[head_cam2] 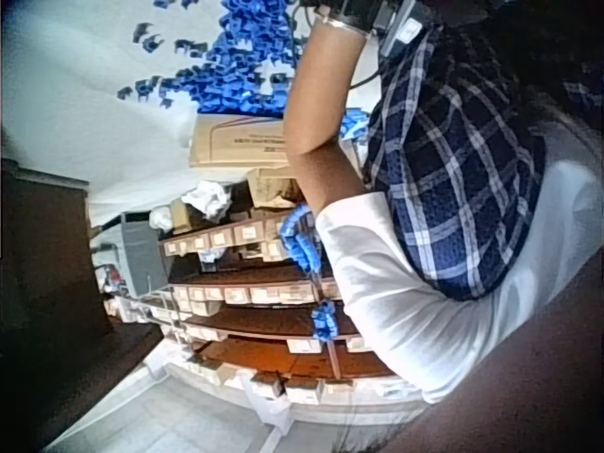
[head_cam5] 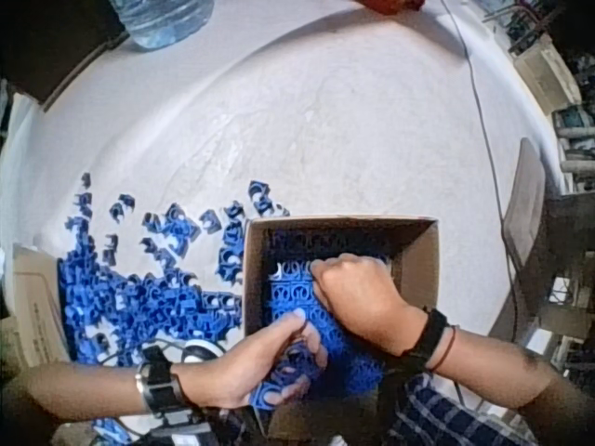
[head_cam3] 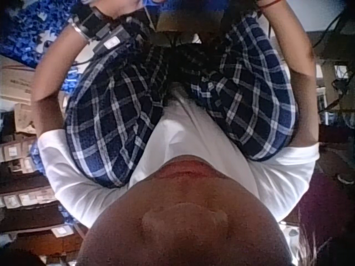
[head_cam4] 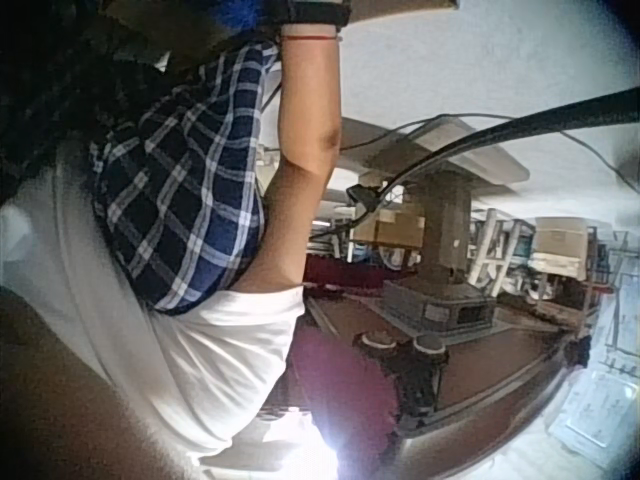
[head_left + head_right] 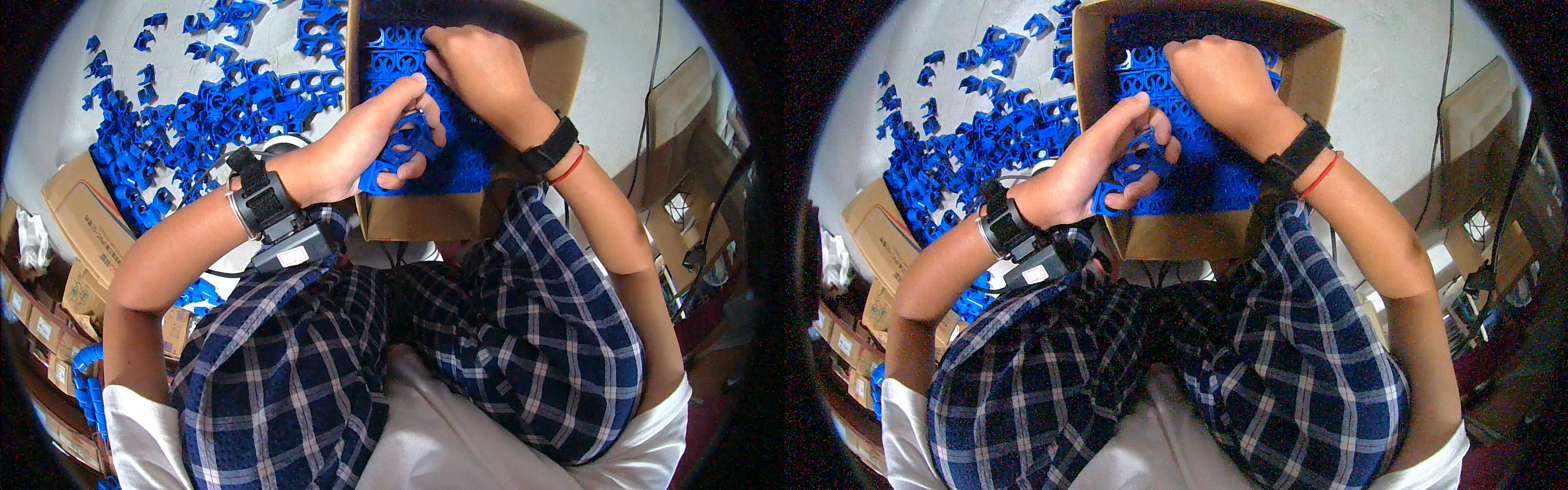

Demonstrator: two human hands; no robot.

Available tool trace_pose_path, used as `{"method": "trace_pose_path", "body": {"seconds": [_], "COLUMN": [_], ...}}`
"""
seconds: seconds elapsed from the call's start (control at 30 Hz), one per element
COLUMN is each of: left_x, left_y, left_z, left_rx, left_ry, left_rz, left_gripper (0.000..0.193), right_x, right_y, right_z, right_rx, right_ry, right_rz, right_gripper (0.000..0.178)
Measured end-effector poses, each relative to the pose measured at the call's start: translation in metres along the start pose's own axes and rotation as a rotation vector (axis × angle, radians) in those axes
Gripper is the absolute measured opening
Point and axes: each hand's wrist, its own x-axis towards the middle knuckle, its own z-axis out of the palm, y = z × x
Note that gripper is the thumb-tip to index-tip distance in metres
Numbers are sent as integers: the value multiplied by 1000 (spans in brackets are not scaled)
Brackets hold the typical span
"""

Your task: The person sits cross-legged and repeatedly picks small blue plastic clips from a pile on the floor, then inserts them into slots on a blue plastic sheet inside a cardboard box. The person handles the clips one at a time and places them into the sheet throughout the clip.

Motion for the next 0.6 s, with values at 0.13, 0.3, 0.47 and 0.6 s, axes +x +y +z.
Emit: {"method": "trace_pose_path", "body": {"seconds": [0.13, 0.3, 0.47, 0.6], "left_x": [0, -2, -3, -2], "left_y": [0, 1, 1, 2], "left_z": [1, 2, 6, 6], "left_rx": [-8, 4, -13, 4], "left_ry": [13, 18, 55, 43], "left_rz": [0, -3, 10, 20], "left_gripper": [48, 47, 46, 46], "right_x": [0, -1, 0, 2], "right_y": [0, 3, 5, 8], "right_z": [3, 3, 4, 7], "right_rx": [0, 57, 96, 119], "right_ry": [48, 52, 38, 61], "right_rz": [-37, -20, 25, -14], "right_gripper": [8, 10, 13, 15]}}
